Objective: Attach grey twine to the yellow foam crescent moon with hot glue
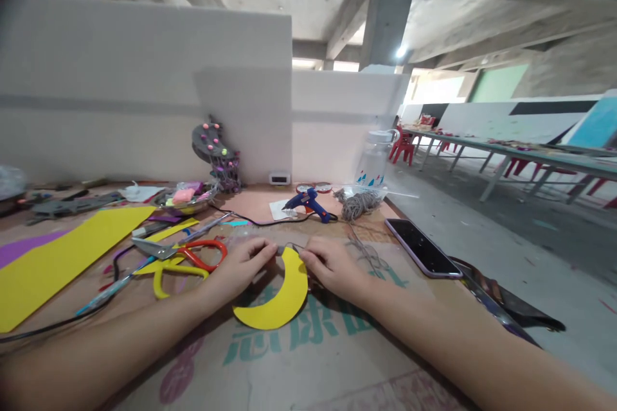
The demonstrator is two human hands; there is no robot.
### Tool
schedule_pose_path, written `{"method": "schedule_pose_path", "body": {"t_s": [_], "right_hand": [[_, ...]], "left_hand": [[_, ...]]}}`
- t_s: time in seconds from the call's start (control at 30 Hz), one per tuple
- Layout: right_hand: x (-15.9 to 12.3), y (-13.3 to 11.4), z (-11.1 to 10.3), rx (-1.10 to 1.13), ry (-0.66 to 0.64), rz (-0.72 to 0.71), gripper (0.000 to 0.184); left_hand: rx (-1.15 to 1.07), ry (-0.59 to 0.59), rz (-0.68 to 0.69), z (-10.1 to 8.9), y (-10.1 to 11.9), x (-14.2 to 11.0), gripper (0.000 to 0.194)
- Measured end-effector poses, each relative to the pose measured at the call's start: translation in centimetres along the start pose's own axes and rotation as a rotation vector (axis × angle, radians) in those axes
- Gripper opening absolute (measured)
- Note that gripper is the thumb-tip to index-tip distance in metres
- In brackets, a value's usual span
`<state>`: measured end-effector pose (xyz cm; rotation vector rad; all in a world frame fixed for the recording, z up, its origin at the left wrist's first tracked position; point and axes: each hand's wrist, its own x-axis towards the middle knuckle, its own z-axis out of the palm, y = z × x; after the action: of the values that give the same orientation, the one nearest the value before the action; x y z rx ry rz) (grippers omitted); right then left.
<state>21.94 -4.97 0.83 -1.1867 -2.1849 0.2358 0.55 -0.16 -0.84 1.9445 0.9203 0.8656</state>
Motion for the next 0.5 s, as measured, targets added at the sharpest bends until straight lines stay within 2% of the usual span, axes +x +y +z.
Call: {"method": "schedule_pose_path", "body": {"t_s": [0.1, 0.3, 0.5], "right_hand": [[0.08, 0.00, 0.16, 0.027, -0.046, 0.024, 0.032], [0.47, 0.46, 0.45, 0.070, -0.098, 0.162, 0.028], [0.39, 0.55, 0.63, 0.040, -0.098, 0.138, 0.028]], "left_hand": [[0.000, -0.007, 0.002, -0.01, 0.03, -0.08, 0.041], [-0.006, -0.029, -0.031, 0.08, 0.06, -0.15, 0.042], [0.041, -0.034, -0.016, -0.04, 0.65, -0.12, 0.034]]}}
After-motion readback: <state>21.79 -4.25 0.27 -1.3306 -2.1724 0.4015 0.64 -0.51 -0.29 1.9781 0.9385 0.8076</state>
